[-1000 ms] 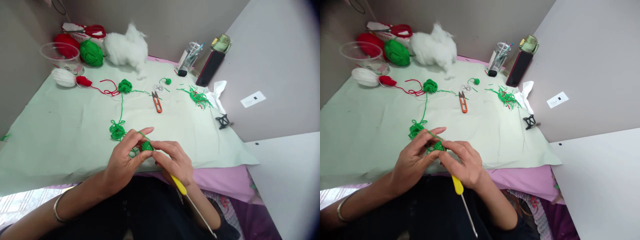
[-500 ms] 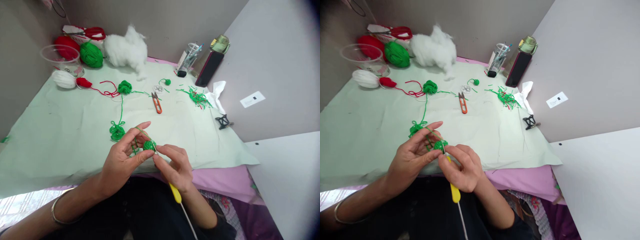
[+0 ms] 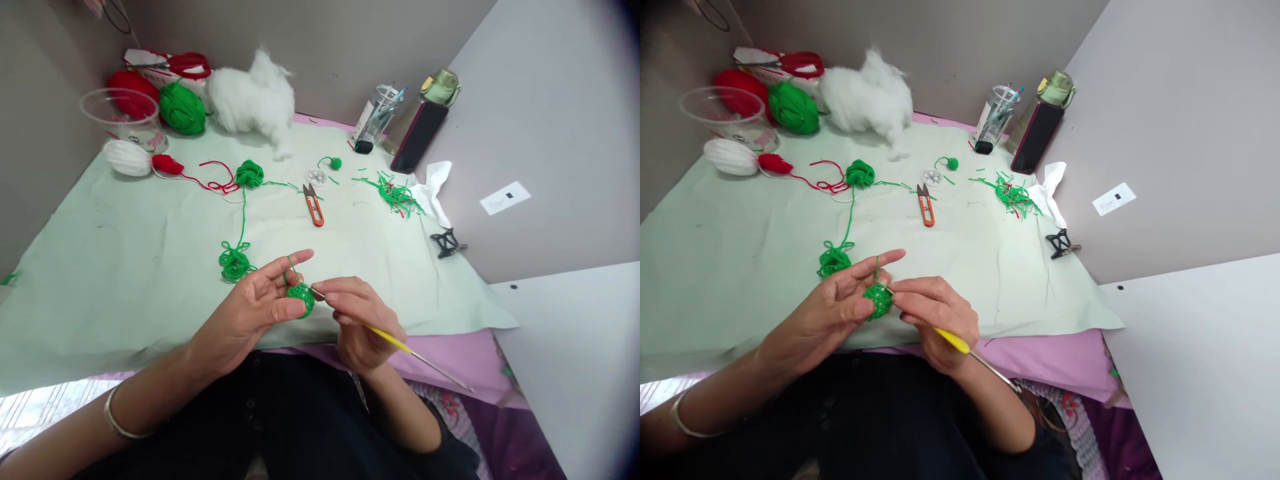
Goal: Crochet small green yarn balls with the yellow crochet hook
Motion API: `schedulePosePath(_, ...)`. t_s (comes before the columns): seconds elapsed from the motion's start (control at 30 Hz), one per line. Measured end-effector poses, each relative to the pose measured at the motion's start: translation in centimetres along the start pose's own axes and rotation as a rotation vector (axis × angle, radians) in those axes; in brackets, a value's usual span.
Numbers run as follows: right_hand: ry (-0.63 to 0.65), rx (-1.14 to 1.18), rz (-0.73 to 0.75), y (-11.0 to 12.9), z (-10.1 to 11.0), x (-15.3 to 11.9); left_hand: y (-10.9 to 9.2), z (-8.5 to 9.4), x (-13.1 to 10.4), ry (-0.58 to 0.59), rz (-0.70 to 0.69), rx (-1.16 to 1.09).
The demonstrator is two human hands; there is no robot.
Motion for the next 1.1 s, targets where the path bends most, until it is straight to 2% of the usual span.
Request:
schedulePosePath(0.07, -0.108, 0.084, 0.141, 1.1, 0.7, 0.6, -0.3, 0.3, 0.0, -0.027, -0.037, 0.076)
schedulePosePath(0.13, -0.100, 0.152, 0.188, 1.7, 1.2, 1.0, -0.6, 0.5, 0.0, -0.042, -0.062, 0.153)
schedulePosePath(0.2, -0.080, 0.237, 0.123, 1.6, 1.6, 1.3, -0.8, 0.7, 0.0, -0.049, -0.068, 0.210)
schedulePosePath(0.3, -0.111, 0.431, -0.051, 0.7, 1.8, 1.3, -1.1, 0.8, 0.0, -0.046, -0.050, 0.248)
schedulePosePath(0.4, -0.124, 0.597, -0.176, 0.0, 1.6, 1.4, -1.1, 0.8, 0.2, -0.001, -0.025, 0.183)
schedulePosePath(0.6, -0.108, 0.773, -0.285, -0.6, 1.3, 1.8, -0.8, 0.4, 0.6, 0.157, 0.035, 0.015)
schedulePosePath(0.77, -0.094, 0.863, -0.320, -0.6, 0.7, 1.8, -0.7, -0.1, 0.4, 0.191, 0.034, 0.066)
schedulePosePath(0.83, -0.108, 0.820, -0.258, -0.4, 0.5, 1.6, -0.6, -0.1, 0.3, 0.186, -0.008, 0.134)
schedulePosePath(0.93, -0.142, 0.605, -0.135, 0.0, 0.3, 1.4, -0.5, 0.3, 0.4, 0.142, -0.066, 0.239)
schedulePosePath(1.1, -0.079, 0.316, -0.008, 0.7, 0.1, 1.5, -0.2, 0.7, 0.5, 0.068, -0.086, 0.336)
Point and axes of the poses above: each hand's wrist, its own x-axis towards the middle knuckle, its own z-axis out of the back of the hand, y = z × x, the point moved 4 cm from there along x, towards the middle knuckle, and after that the axes turned 6 degrees about y, right-handed, at the moved point
